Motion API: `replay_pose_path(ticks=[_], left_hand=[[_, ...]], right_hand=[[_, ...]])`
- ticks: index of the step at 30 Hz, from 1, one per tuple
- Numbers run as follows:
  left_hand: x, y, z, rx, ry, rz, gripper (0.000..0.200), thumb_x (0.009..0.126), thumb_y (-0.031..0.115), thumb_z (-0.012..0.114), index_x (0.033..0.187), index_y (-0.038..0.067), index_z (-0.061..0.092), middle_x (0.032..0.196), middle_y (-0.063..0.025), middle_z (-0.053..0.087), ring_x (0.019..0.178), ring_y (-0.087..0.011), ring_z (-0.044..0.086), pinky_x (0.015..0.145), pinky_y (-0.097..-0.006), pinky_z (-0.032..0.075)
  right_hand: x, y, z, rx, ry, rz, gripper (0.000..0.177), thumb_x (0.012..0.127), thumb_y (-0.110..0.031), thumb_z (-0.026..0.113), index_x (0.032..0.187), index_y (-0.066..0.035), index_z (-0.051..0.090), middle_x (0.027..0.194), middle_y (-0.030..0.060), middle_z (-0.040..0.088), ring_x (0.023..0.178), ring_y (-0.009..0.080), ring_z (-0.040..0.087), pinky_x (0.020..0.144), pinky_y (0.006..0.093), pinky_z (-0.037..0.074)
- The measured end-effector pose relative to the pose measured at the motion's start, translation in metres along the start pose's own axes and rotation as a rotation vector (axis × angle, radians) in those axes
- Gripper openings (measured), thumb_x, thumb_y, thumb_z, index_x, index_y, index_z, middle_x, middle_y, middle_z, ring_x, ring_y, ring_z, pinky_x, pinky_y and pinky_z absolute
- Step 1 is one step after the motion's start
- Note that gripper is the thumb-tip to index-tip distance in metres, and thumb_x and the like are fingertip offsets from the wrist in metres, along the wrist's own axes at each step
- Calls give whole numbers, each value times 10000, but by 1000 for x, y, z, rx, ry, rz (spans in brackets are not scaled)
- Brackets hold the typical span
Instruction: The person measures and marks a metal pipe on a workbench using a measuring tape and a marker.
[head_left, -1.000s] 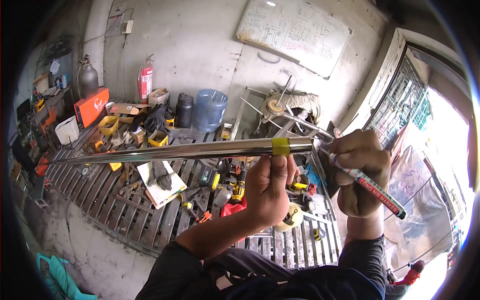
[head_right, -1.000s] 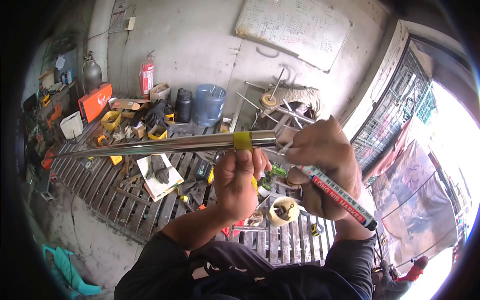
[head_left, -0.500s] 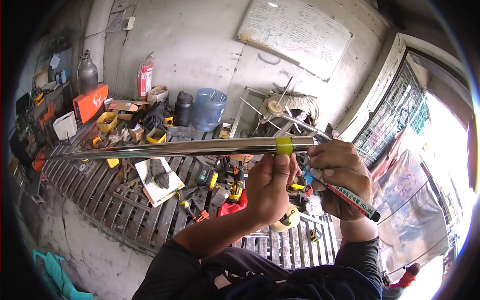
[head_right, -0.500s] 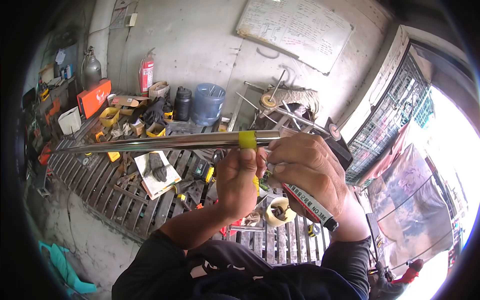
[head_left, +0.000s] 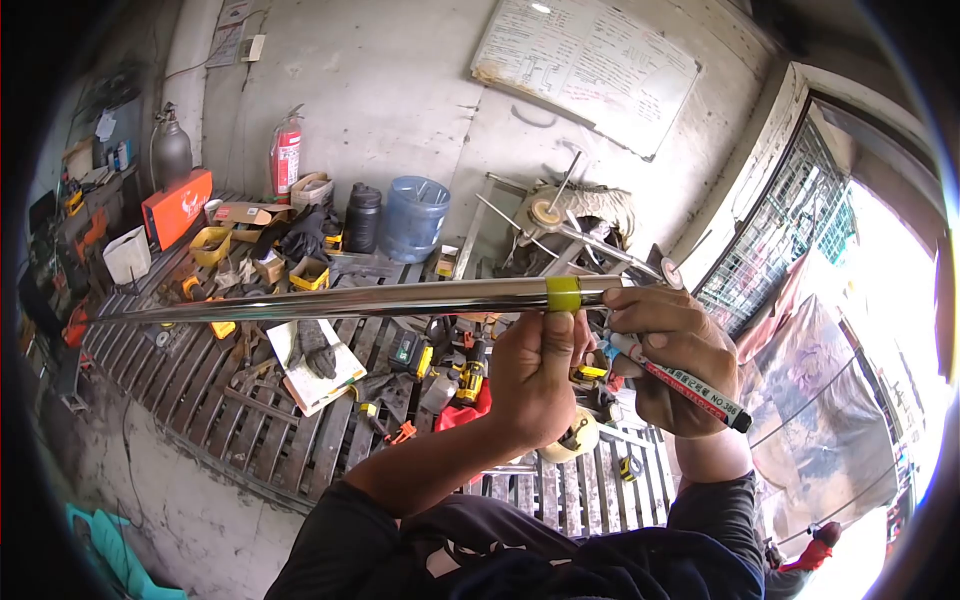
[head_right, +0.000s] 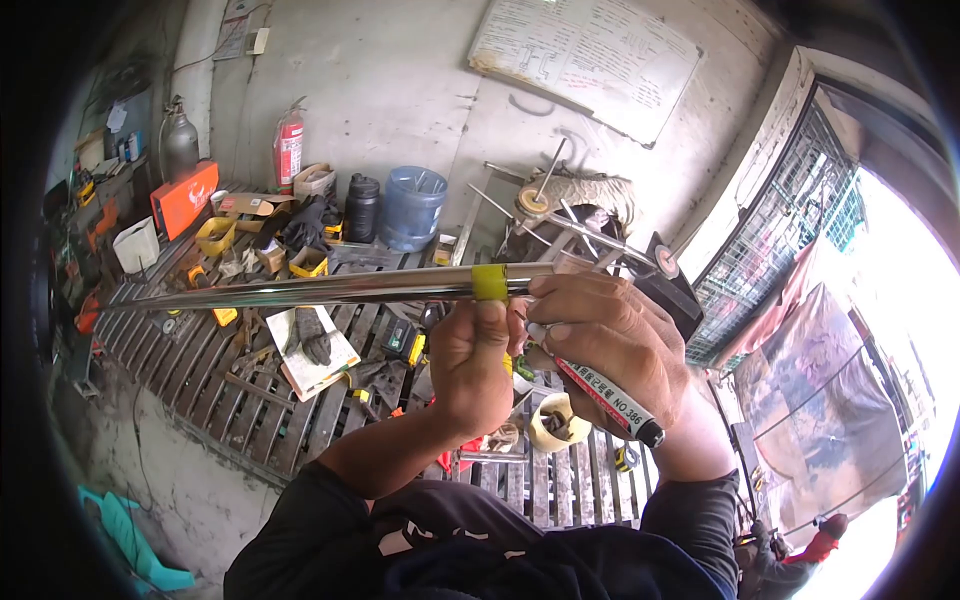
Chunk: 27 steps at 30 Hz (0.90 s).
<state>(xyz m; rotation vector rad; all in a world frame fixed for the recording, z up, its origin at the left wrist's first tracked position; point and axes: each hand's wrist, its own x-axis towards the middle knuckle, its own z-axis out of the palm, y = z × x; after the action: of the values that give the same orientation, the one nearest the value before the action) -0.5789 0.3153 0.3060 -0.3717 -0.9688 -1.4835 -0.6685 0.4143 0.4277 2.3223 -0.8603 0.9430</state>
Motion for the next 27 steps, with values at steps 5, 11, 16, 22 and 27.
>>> replay_pose_path(ticks=[5, 11, 16, 22, 27], left_hand=[[1, 10, 8, 113, 42, -28, 355, 1209, 250, 440, 953, 31, 551, 801, -2, 561, 690, -73, 469, 682, -294, 471], [1, 4, 4, 138, 17, 10, 366, 1209, 245, 436, 940, 31, 562, 783, -1, 563, 670, -67, 455, 655, -298, 465], [-1, -6, -7, 80, -43, 49, 320, 1198, 233, 473, 985, 24, 590, 920, -68, 631, 750, -118, 513, 817, -367, 530], [0, -4, -5, 49, -32, 39, 326, 1191, 232, 491, 964, 24, 597, 906, -55, 632, 752, -121, 516, 812, -359, 519], [3, 6, 3, 176, -12, 27, 372, 1214, 273, 418, 956, 40, 551, 754, 22, 506, 661, -69, 408, 651, -284, 436]], right_hand=[[2, -2, -1, -19, -9, -5, 483, 802, -26, 884, 1188, -30, 594, 1121, 208, 751, 1101, 437, 765, 961, 553, 631], [0, 0, 1, -6, 50, 9, 458, 812, -68, 890, 1179, -51, 617, 1140, 210, 741, 1112, 434, 758, 970, 549, 628], [16, -12, -11, -313, 179, -35, 300, 935, -246, 817, 1176, -109, 701, 1132, 171, 676, 1016, 367, 714, 910, 491, 616], [11, -13, -12, -207, 97, 1, 385, 846, -19, 834, 1208, -57, 706, 1041, 117, 654, 895, 305, 680, 833, 476, 599], [0, 1, -1, 30, 33, -18, 444, 800, -5, 849, 1201, -37, 661, 1064, 147, 687, 920, 353, 698, 867, 515, 605]])
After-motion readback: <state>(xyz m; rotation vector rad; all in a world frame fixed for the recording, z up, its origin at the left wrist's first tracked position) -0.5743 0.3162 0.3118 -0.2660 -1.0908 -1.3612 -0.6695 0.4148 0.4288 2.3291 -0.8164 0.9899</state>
